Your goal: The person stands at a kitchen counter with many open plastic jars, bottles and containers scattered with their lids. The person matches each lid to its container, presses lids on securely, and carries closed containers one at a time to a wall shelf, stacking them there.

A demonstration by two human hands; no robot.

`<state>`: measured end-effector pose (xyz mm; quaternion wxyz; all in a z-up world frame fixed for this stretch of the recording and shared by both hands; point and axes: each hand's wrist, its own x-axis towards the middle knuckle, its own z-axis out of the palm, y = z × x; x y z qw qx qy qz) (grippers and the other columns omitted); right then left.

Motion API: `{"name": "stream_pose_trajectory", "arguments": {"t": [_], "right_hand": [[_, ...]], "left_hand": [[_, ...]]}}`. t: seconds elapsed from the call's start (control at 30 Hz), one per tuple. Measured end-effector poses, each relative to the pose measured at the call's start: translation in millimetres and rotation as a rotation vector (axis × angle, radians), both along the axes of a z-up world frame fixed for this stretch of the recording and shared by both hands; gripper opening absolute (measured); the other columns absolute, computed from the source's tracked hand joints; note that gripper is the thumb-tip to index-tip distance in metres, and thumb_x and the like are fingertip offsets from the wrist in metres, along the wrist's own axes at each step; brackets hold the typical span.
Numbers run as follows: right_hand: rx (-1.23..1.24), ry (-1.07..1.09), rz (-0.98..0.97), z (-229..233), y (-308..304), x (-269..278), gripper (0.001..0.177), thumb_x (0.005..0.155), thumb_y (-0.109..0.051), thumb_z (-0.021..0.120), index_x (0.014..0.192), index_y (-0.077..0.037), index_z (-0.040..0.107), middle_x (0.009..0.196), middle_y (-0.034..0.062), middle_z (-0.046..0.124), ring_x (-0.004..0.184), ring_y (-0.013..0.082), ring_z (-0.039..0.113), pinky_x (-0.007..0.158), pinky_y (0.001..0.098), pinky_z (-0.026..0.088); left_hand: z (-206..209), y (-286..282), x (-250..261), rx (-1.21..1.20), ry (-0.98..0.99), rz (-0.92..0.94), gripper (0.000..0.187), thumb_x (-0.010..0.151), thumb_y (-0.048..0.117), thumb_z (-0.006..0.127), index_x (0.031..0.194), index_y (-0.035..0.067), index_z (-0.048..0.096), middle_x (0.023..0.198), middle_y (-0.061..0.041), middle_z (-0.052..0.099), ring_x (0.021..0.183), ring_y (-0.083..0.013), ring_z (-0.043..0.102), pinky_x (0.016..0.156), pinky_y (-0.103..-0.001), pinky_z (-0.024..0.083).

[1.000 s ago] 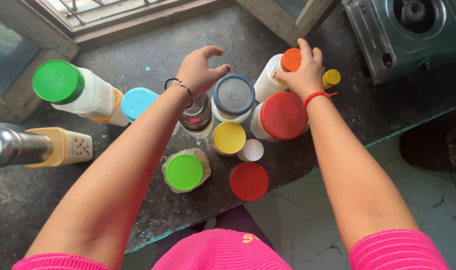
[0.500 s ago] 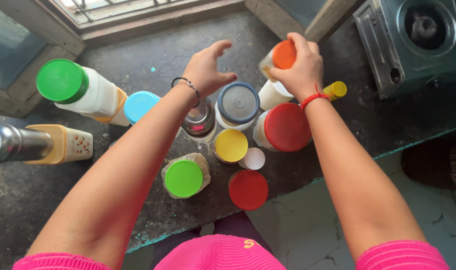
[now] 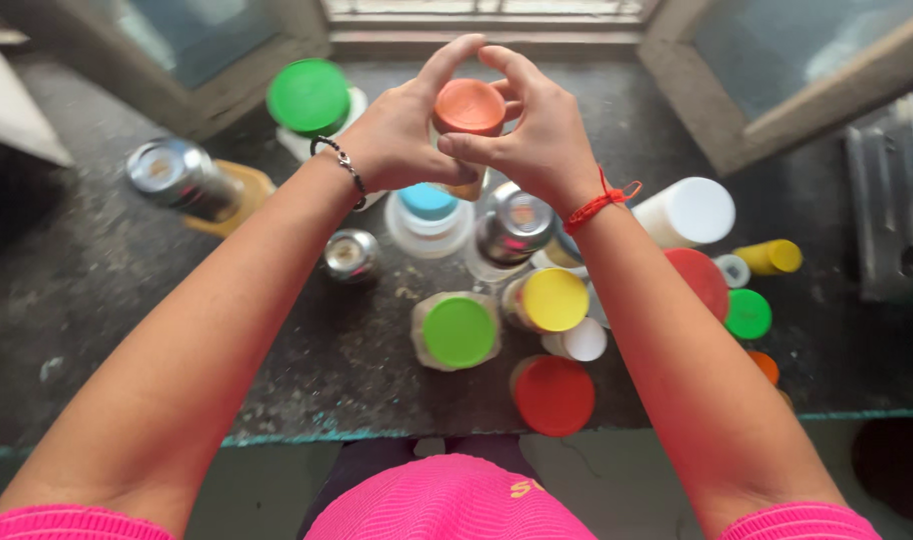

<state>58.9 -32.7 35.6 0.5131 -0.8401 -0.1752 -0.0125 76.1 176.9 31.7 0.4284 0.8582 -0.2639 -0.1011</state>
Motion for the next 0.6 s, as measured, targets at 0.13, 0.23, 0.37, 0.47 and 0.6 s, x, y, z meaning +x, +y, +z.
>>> {"name": "stream_pose_trajectory", "arguments": {"t": [0.13,0.23,0.37,0.47,0.6], "right_hand": [[0.03,-0.015,0.17,-11,55,-11,0.09,0.076,-0.035,0.095,0.147,-0.002,0.051,0.125,0.0171,0.072,0.109,0.0211,0.074,0.089,0.0332,0.063],[0.027,-0.02,0.225,-24,90,-23,0.083,0.082,-0.037,0.092,0.147,-0.002,0.052,0.134,0.0193,0.066,0.113,0.0257,0.072,0.088,0.0351,0.063],[-0.129,-0.032,0.151,-42,118,-34,0.068,0.087,-0.038,0.085,0.14,-0.005,0.06,0.13,0.0167,0.07,0.108,0.0274,0.073,0.085,0.0367,0.061],[-0.145,0.039,0.139,-60,129,-46,0.058,0.088,-0.036,0.083,0.133,-0.004,0.065,0.126,0.0159,0.071,0.106,0.0269,0.074,0.084,0.0365,0.061],[-0.173,0.124,0.097,-82,136,-60,0.047,0.091,-0.034,0.079,0.125,-0.002,0.069,0.122,0.0144,0.074,0.104,0.024,0.074,0.084,0.0352,0.06]], "left_hand": [[-12,57,-30,0.115,-0.06,0.143,0.105,0.063,0.034,0.092,0.152,0.016,0.04,0.131,-0.019,0.062,0.124,-0.0352,0.061,0.107,-0.041,0.05],[-36,102,-57,0.198,-0.037,0.279,0.095,0.057,0.035,0.092,0.14,0.013,0.051,0.127,-0.019,0.061,0.12,-0.037,0.06,0.103,-0.043,0.049],[-82,146,-87,0.283,0.096,0.406,0.092,0.053,0.033,0.09,0.134,0.01,0.051,0.123,-0.019,0.06,0.119,-0.0383,0.059,0.103,-0.044,0.049],[-119,161,-111,0.414,0.168,0.573,0.088,0.055,0.032,0.093,0.13,0.01,0.054,0.128,-0.02,0.053,0.119,-0.0413,0.055,0.102,-0.045,0.049],[-150,176,-131,0.586,0.292,0.652,0.086,0.062,0.04,0.095,0.132,0.017,0.051,0.136,-0.016,0.048,0.122,-0.041,0.057,0.101,-0.049,0.049]]}}
